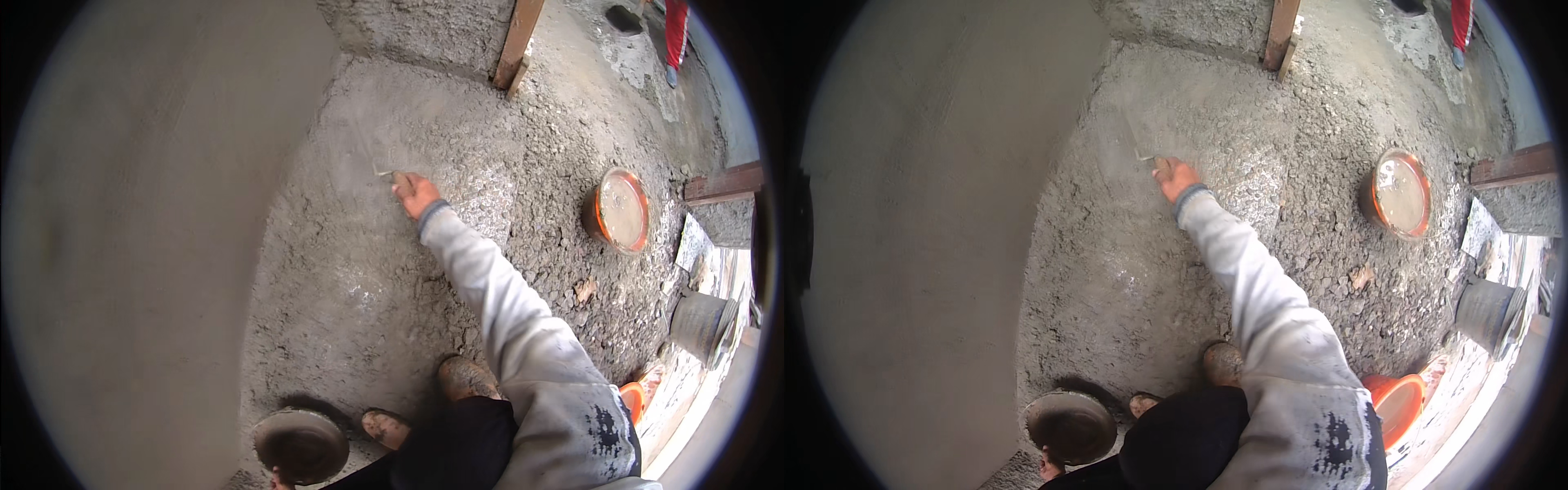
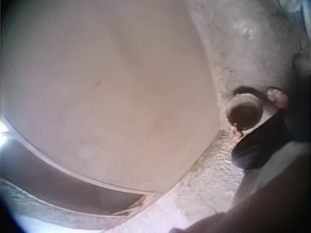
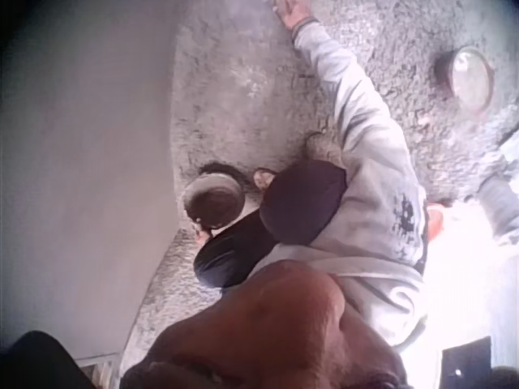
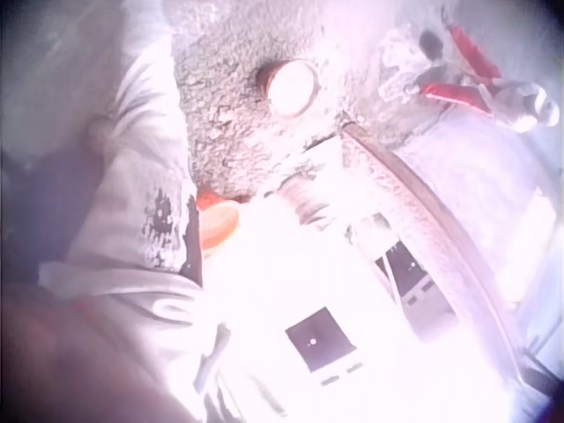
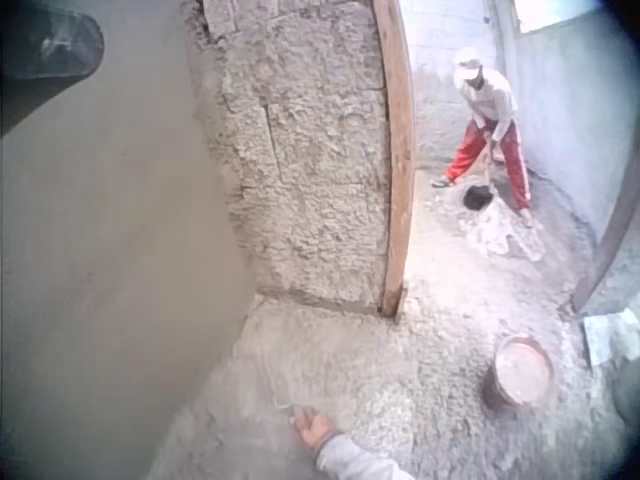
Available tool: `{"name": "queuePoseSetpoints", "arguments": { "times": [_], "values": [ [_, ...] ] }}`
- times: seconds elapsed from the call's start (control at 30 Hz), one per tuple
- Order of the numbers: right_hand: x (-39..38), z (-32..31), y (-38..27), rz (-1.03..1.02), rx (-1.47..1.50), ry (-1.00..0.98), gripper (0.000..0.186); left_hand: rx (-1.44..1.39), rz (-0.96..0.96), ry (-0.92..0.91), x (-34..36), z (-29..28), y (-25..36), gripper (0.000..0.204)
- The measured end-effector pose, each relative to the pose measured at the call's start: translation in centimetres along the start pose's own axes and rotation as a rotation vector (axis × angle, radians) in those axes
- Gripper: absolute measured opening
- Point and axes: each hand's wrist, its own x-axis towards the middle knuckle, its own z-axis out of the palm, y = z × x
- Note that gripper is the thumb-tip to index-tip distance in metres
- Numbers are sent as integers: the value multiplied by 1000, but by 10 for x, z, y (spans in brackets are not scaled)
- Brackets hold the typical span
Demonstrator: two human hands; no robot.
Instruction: The person applies wet concrete to a wall using a trowel, taking the material from a small bucket and smoothing it over the surface around a wooden frame.
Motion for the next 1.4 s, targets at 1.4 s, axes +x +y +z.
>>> {"name": "queuePoseSetpoints", "arguments": {
  "times": [1.4],
  "values": [
    [-261,-109,100,212,-58,-44,44,243,-70,-155,-34,-1,85,53]
  ]
}}
